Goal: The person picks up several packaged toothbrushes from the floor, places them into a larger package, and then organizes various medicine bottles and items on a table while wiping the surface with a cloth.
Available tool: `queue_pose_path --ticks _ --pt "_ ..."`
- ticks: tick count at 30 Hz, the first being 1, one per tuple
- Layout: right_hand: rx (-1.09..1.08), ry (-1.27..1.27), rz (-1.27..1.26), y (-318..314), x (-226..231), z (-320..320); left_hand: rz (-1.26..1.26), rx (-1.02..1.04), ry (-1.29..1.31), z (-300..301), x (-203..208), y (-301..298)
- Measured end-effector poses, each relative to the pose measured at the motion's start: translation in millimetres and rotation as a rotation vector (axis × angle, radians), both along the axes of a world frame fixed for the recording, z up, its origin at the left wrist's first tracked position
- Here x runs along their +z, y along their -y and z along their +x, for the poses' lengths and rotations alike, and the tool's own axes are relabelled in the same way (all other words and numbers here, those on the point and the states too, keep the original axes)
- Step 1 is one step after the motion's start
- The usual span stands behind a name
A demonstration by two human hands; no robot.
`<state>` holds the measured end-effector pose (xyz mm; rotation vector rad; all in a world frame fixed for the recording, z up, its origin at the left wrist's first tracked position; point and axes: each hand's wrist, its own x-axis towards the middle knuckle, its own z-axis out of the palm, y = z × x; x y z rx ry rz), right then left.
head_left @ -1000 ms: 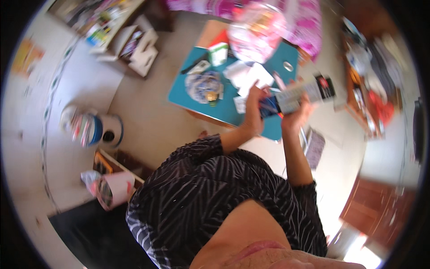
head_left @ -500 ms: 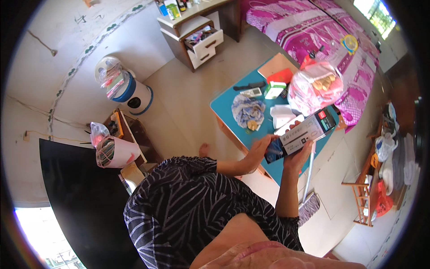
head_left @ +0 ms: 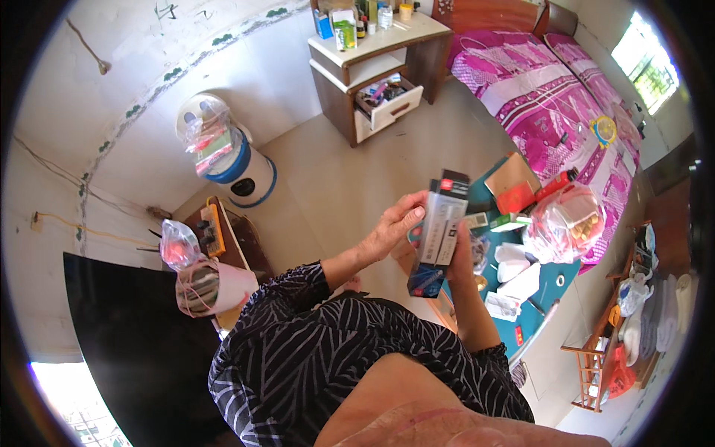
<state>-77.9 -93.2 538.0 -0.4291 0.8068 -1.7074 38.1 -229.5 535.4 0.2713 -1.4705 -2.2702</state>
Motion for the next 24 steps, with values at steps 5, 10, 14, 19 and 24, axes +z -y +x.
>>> queue_pose_path --ticks 5,10,14,19,24 --pt "0.063 0.007 0.149 91 6 27 0.250 -0.132 0.066 25 2 78" --pt "0.149 0.034 0.228 153 4 4 0.291 0.017 0.108 7 -19 138" --pt "0.067 0.020 0.339 204 -34 -21 0.280 0.164 0.150 -26 -38 196" --pt "-0.073 0.083 0.151 283 -66 -61 -0.018 0.143 0.336 -58 -48 271" --pt "-0.293 0.106 0.028 382 -86 -101 -0.338 -0.010 0.537 -88 -37 330"
